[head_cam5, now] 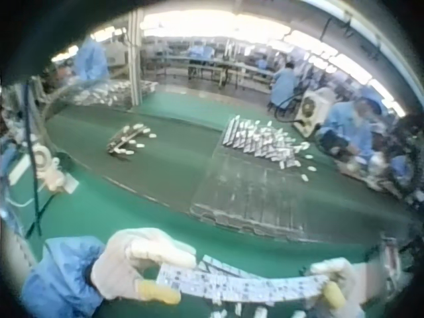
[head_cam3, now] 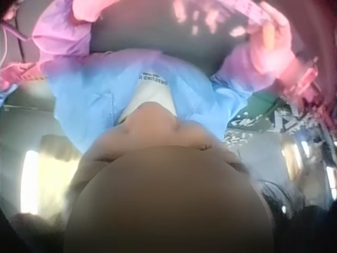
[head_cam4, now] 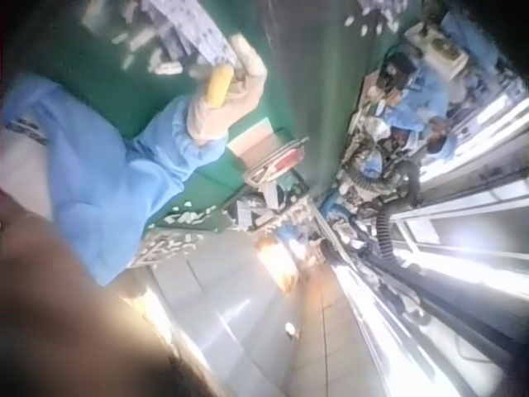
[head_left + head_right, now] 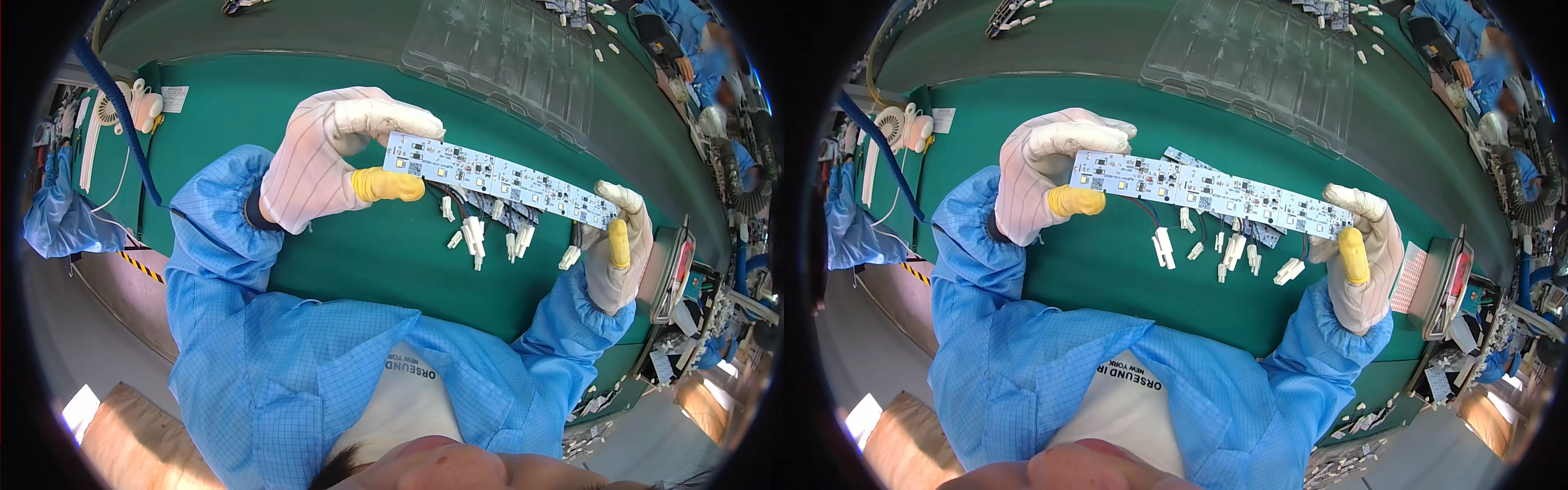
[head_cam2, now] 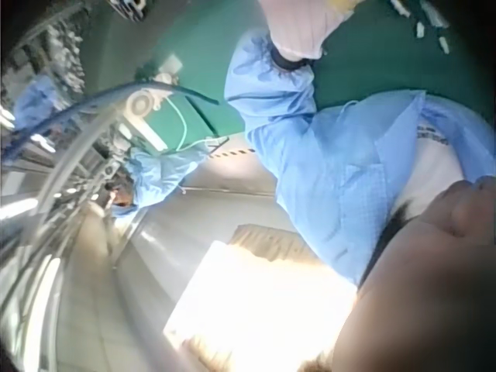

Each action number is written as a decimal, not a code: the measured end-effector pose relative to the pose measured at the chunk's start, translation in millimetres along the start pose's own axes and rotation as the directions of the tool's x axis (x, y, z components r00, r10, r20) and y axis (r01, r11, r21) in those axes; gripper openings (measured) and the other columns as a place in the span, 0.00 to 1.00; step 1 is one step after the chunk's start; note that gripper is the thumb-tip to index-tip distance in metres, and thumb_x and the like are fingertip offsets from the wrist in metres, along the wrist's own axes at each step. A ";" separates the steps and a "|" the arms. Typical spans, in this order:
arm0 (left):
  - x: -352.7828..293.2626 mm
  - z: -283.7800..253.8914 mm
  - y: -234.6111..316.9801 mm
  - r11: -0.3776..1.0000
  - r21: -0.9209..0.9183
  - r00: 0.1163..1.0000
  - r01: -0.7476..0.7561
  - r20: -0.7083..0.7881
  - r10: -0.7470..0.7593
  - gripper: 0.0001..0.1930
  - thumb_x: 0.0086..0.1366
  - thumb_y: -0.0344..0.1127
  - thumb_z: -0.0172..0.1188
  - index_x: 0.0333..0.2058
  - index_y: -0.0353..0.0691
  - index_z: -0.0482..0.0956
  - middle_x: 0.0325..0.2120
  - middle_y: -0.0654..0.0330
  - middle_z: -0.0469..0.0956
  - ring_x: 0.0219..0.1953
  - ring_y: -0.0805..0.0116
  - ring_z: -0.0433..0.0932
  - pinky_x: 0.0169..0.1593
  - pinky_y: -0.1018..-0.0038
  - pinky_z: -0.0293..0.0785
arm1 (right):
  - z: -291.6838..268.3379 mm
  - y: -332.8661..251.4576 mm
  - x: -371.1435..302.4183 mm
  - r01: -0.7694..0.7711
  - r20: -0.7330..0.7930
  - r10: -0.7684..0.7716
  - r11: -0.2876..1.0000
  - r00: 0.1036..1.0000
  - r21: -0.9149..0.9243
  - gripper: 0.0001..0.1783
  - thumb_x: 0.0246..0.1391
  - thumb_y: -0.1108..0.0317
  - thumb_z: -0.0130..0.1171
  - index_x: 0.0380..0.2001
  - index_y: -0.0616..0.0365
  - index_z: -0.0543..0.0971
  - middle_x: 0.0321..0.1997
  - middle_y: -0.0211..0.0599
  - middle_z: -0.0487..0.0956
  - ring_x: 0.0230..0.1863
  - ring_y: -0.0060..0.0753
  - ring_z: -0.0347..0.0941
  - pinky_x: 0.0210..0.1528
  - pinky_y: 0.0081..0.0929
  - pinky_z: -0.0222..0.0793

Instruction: Assemble electronic components onto a printed circuit board and trim excess wire leads.

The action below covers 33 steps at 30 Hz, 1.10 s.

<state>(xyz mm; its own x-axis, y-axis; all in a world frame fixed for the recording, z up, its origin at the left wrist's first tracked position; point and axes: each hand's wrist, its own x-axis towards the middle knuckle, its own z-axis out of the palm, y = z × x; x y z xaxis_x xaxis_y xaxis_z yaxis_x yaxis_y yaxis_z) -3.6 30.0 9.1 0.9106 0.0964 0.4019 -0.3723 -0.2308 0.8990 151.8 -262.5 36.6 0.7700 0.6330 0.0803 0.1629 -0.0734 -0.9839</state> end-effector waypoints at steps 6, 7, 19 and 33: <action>4.1 -5.2 3.3 0.995 0.098 0.997 0.026 0.070 -0.033 0.25 0.51 0.43 0.70 0.43 0.32 0.76 0.38 0.50 0.76 0.44 0.63 0.75 0.48 0.71 0.72 | 4.7 -2.9 -0.4 0.047 -0.054 -0.043 0.997 0.998 0.062 0.30 0.52 0.50 0.62 0.45 0.67 0.71 0.32 0.34 0.76 0.22 0.17 0.70 0.24 0.11 0.63; 2.7 -4.9 2.1 0.993 0.116 0.998 -0.011 0.065 0.004 0.25 0.50 0.43 0.70 0.43 0.33 0.76 0.37 0.51 0.77 0.43 0.62 0.76 0.48 0.70 0.73 | 4.4 -1.0 0.6 0.047 -0.067 -0.045 0.999 0.997 0.025 0.29 0.52 0.50 0.61 0.45 0.66 0.72 0.32 0.34 0.76 0.22 0.17 0.70 0.24 0.11 0.62; 7.1 -0.8 0.9 0.928 0.276 0.968 -0.251 0.054 0.245 0.25 0.48 0.46 0.70 0.41 0.37 0.77 0.31 0.56 0.80 0.36 0.62 0.77 0.48 0.60 0.75 | 1.3 3.2 1.5 0.014 -0.105 -0.017 0.999 0.994 -0.035 0.26 0.52 0.53 0.62 0.45 0.65 0.72 0.32 0.34 0.75 0.21 0.17 0.69 0.24 0.12 0.62; 4.4 -3.2 -1.4 0.952 0.240 0.982 -0.190 0.028 0.188 0.27 0.45 0.47 0.72 0.40 0.37 0.79 0.31 0.57 0.79 0.38 0.61 0.76 0.50 0.61 0.73 | 2.5 0.3 2.0 0.034 -0.031 -0.035 0.999 0.999 -0.010 0.28 0.53 0.50 0.60 0.45 0.66 0.72 0.30 0.33 0.76 0.21 0.17 0.70 0.24 0.12 0.62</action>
<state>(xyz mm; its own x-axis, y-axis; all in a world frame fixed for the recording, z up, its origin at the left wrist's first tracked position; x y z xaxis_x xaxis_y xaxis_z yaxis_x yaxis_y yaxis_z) 0.4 33.9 10.2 0.8287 0.0245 0.5592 -0.4839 -0.4707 0.7377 151.9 -259.3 36.1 0.7826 0.6110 0.1193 0.1956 -0.0593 -0.9789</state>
